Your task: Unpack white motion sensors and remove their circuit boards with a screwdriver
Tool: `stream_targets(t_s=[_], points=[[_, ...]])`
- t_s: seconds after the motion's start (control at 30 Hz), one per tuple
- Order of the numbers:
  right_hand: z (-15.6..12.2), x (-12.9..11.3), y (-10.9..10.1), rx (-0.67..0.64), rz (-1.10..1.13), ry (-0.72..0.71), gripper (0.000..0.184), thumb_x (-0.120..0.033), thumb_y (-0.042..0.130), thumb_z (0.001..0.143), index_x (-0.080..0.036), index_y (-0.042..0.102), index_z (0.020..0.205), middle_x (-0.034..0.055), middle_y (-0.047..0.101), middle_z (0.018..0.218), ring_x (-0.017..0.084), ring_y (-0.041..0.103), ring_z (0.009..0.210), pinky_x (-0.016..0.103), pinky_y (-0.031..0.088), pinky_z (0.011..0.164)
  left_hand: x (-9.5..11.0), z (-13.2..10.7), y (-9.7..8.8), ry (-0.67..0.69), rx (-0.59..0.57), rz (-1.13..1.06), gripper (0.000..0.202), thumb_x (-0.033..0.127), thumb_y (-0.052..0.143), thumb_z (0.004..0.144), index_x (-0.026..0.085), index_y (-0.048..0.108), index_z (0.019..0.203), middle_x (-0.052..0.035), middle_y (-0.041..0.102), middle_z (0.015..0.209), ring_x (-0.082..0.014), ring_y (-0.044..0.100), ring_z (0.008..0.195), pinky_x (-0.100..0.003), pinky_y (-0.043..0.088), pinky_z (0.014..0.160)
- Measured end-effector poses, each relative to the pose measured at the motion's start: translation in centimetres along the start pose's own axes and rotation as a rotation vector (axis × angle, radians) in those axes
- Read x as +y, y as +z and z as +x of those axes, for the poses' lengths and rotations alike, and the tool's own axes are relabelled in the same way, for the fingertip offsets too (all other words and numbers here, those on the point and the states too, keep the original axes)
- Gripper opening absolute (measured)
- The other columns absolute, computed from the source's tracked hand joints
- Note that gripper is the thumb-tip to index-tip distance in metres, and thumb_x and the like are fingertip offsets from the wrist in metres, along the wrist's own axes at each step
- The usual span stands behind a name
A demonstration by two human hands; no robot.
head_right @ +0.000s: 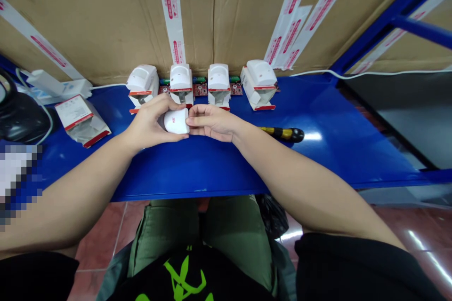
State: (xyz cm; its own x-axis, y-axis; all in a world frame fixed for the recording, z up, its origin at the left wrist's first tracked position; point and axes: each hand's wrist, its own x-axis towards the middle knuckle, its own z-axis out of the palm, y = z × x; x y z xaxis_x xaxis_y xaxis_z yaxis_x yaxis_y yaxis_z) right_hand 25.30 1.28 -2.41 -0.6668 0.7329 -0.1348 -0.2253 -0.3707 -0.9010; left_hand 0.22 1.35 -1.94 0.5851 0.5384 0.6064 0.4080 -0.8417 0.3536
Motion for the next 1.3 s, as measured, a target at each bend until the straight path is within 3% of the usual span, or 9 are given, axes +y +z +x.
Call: stream_targets(t_s=[0.17,0.27,0.33,0.47,0.6,0.77,0.87,1.07,1.3], points=[[0.1,0.0,0.0,0.01,-0.05,-0.044,0.058,-0.044,0.119,0.059,-0.022,0.07,0.082,-0.0043,0.074,0.084,0.013,0.075,0.085,0.033,0.071,0.096,-0.3,0.1,0.0,-0.041,-0.007,-0.042,0.062,0.062,0.104,0.081,0.022,0.078,0.12,-0.0083,0.08,0.113,-0.027,0.075,0.099,-0.041,0.06,0.094],[-0.4,-0.8,-0.2,0.05,-0.211,-0.071,0.049,-0.043,0.111,0.07,-0.023,0.07,0.089,-0.0016,0.075,0.087,0.016,0.075,0.085,0.037,0.07,0.091,-0.4,0.1,-0.2,-0.036,-0.008,-0.048,0.06,0.061,0.102,0.083,0.021,0.077,0.12,-0.0088,0.081,0.115,-0.0273,0.075,0.1,-0.042,0.06,0.096],[-1.2,-1.8,-0.8,0.143,-0.494,-0.129,0.035,-0.041,0.1,0.081,-0.025,0.07,0.091,0.0005,0.075,0.086,0.019,0.073,0.082,0.04,0.068,0.085,-0.4,0.1,-0.4,-0.034,-0.032,-0.042,0.057,0.057,0.101,0.084,0.021,0.077,0.121,-0.0086,0.081,0.115,-0.0282,0.076,0.102,-0.042,0.06,0.097],[-3.3,-3.9,-3.0,0.337,-1.336,-0.297,0.015,-0.038,0.082,0.09,-0.026,0.075,0.094,0.007,0.078,0.092,0.026,0.072,0.087,0.046,0.062,0.089,-0.5,-0.1,-0.9,-0.101,-0.153,-0.021,0.055,0.051,0.099,0.084,0.02,0.077,0.124,-0.0082,0.079,0.115,-0.0301,0.076,0.105,-0.042,0.062,0.097],[-4.5,-4.7,-5.5,0.318,-1.727,-0.101,0.03,-0.046,0.079,0.09,-0.024,0.082,0.109,0.0136,0.082,0.107,0.033,0.076,0.096,0.048,0.062,0.089,-0.5,-0.2,-1.2,-0.174,-0.283,0.005,0.055,0.044,0.098,0.085,0.018,0.079,0.13,-0.0109,0.08,0.124,-0.0323,0.079,0.11,-0.045,0.064,0.103],[-6.3,-4.4,-7.0,0.231,-1.757,0.042,0.023,-0.041,0.068,0.096,-0.024,0.081,0.106,0.0114,0.082,0.098,0.029,0.075,0.086,0.043,0.06,0.082,-0.2,-0.1,-1.5,-0.218,-0.377,0.055,0.053,0.037,0.091,0.092,0.019,0.08,0.14,-0.0121,0.081,0.13,-0.0363,0.078,0.124,-0.052,0.063,0.115],[-8.3,-4.0,-7.6,0.228,-1.738,-0.039,0.022,-0.039,0.061,0.103,-0.027,0.079,0.101,0.0083,0.083,0.091,0.027,0.075,0.082,0.042,0.06,0.081,-0.1,0.0,-1.5,-0.206,-0.388,0.042,0.053,0.033,0.089,0.094,0.021,0.08,0.145,-0.0122,0.079,0.136,-0.0351,0.078,0.127,-0.052,0.063,0.117],[-9.8,-2.5,-7.9,0.279,-1.675,-0.317,0.036,-0.048,0.052,0.112,-0.03,0.084,0.113,0.011,0.088,0.111,0.031,0.081,0.103,0.048,0.064,0.095,-0.5,0.0,-1.3,-0.106,-0.323,-0.038,0.049,0.04,0.089,0.098,0.021,0.081,0.142,-0.0135,0.083,0.131,-0.0351,0.08,0.125,-0.055,0.064,0.117],[-9.3,-2.2,-7.5,0.208,-1.635,-0.308,0.04,-0.049,0.051,0.113,-0.028,0.085,0.112,0.0116,0.087,0.111,0.029,0.081,0.099,0.047,0.066,0.095,-0.8,0.0,-1.2,-0.108,-0.325,-0.102,0.04,0.038,0.088,0.098,0.023,0.086,0.135,-0.0139,0.084,0.133,-0.0326,0.082,0.122,-0.054,0.065,0.116]])
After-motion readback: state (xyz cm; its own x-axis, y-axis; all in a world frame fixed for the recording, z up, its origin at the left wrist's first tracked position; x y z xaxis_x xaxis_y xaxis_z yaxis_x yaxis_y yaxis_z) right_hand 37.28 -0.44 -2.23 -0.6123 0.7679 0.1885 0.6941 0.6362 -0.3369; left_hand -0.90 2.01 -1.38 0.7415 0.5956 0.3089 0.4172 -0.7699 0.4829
